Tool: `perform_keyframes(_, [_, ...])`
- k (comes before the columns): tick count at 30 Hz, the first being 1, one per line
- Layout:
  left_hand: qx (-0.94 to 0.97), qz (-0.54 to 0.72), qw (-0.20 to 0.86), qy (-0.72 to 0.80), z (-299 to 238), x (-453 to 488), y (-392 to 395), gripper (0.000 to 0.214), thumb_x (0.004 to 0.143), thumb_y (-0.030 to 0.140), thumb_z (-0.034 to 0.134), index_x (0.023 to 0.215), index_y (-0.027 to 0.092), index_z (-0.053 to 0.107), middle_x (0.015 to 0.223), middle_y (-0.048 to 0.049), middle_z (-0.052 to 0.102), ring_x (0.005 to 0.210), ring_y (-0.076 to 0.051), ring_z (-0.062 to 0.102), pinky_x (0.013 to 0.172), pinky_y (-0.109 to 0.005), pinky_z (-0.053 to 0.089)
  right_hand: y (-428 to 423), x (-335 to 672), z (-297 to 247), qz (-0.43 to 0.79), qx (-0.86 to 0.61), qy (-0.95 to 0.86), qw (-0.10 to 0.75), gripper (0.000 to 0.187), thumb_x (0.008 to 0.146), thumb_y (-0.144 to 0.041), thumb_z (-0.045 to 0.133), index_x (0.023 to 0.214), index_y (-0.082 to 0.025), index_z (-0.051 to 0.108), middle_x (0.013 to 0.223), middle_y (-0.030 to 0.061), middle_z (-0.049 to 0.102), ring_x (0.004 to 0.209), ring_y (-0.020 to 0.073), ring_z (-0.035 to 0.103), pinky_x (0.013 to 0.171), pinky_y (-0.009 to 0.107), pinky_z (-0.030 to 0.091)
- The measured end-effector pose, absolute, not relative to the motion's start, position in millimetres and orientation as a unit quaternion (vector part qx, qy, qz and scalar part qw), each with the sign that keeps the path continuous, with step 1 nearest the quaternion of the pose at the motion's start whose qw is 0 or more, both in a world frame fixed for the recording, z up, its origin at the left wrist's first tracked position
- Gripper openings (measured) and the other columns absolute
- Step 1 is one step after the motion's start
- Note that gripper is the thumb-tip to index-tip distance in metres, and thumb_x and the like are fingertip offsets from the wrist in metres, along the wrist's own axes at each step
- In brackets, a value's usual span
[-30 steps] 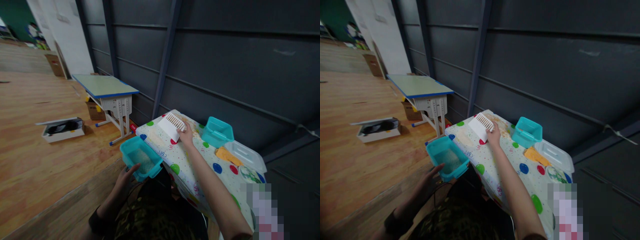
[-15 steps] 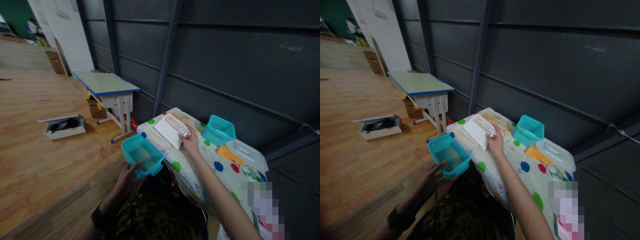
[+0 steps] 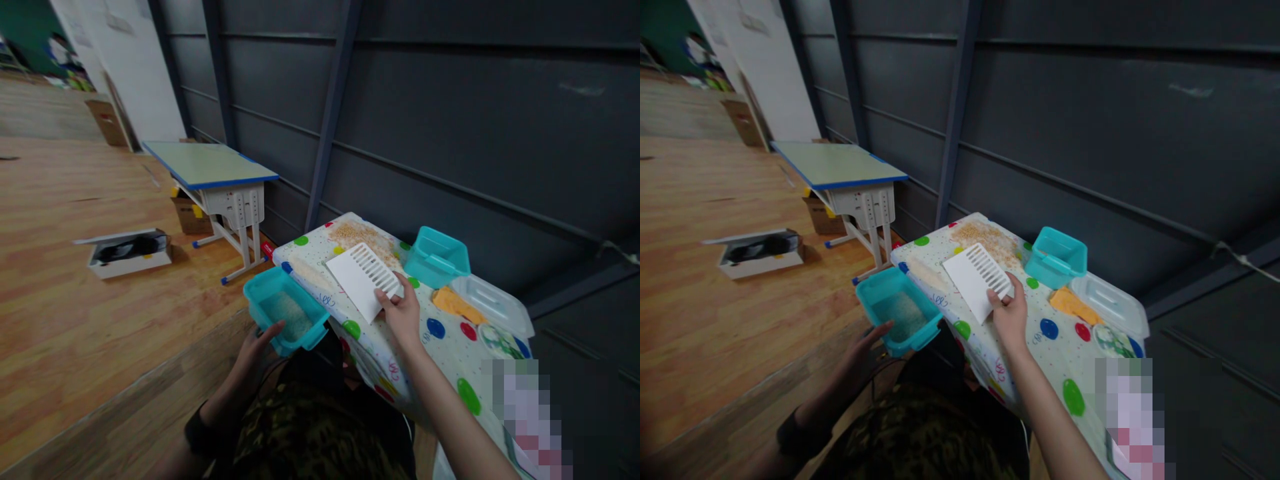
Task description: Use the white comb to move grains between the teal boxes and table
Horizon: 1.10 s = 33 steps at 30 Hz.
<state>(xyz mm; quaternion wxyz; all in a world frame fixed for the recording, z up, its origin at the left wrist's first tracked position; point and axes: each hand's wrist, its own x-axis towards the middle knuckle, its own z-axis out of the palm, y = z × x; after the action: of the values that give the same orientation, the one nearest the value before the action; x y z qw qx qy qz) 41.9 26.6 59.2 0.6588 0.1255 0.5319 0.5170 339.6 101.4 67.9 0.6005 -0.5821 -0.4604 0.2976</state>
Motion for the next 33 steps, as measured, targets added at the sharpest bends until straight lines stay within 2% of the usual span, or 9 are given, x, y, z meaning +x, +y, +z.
perform_keyframes(6, [0.131,0.518,0.663,0.524,48,40,25,0.023,0.101,0.019,0.08,0.124,0.018,0.082,0.131,-0.0144,0.089,0.119,-0.033,0.087,0.105,-0.041,0.072,93,340,67,0.313,-0.607,-0.444,0.581,0.085,0.071,-0.054,0.087,0.146,-0.023,0.063,0.084,0.0034,0.08,0.058,0.0262,0.069,0.047,0.034,0.054])
perform_keyframes(13, [0.139,0.515,0.661,0.527,53,44,27,0.022,0.105,0.015,0.075,0.126,0.015,0.081,0.127,-0.014,0.09,0.113,-0.031,0.088,0.1,-0.039,0.073,87,324,72,0.317,-0.582,-0.495,0.563,0.07,0.07,-0.052,0.085,0.133,-0.027,0.067,0.093,0.0044,0.081,0.067,0.0273,0.072,0.055,0.037,0.058])
perform_keyframes(19, [0.132,0.511,0.666,0.527,51,44,27,0.028,0.105,0.016,0.076,0.133,0.014,0.076,0.133,-0.0147,0.088,0.115,-0.03,0.088,0.104,-0.04,0.072,75,306,75,0.348,-0.563,-0.502,0.557,0.069,0.073,-0.05,0.086,0.135,-0.026,0.066,0.095,0.005,0.083,0.067,0.027,0.073,0.055,0.036,0.058])
perform_keyframes(23, [0.149,0.516,0.674,0.507,42,41,28,0.033,0.103,0.021,0.08,0.134,0.012,0.074,0.14,-0.0182,0.085,0.121,-0.034,0.086,0.097,-0.042,0.075,71,303,74,0.383,-0.548,-0.498,0.552,0.073,0.077,-0.054,0.088,0.14,-0.027,0.064,0.096,0.0054,0.084,0.07,0.0284,0.076,0.058,0.037,0.06])
perform_keyframes(28, [0.155,0.515,0.677,0.502,43,41,27,0.032,0.103,0.022,0.079,0.133,0.016,0.074,0.143,-0.0167,0.084,0.121,-0.033,0.086,0.099,-0.041,0.074,103,328,79,0.326,-0.566,-0.473,0.591,0.082,0.071,-0.056,0.089,0.141,-0.025,0.062,0.102,0.0077,0.083,0.08,0.0304,0.078,0.065,0.039,0.063])
perform_keyframes(33, [0.143,0.518,0.67,0.513,39,41,28,0.027,0.099,0.024,0.083,0.125,0.018,0.076,0.132,-0.0152,0.088,0.111,-0.034,0.088,0.096,-0.045,0.075,137,338,75,0.303,-0.593,-0.464,0.584,0.086,0.064,-0.054,0.087,0.14,-0.023,0.063,0.091,0.0046,0.08,0.069,0.0266,0.072,0.058,0.035,0.057])
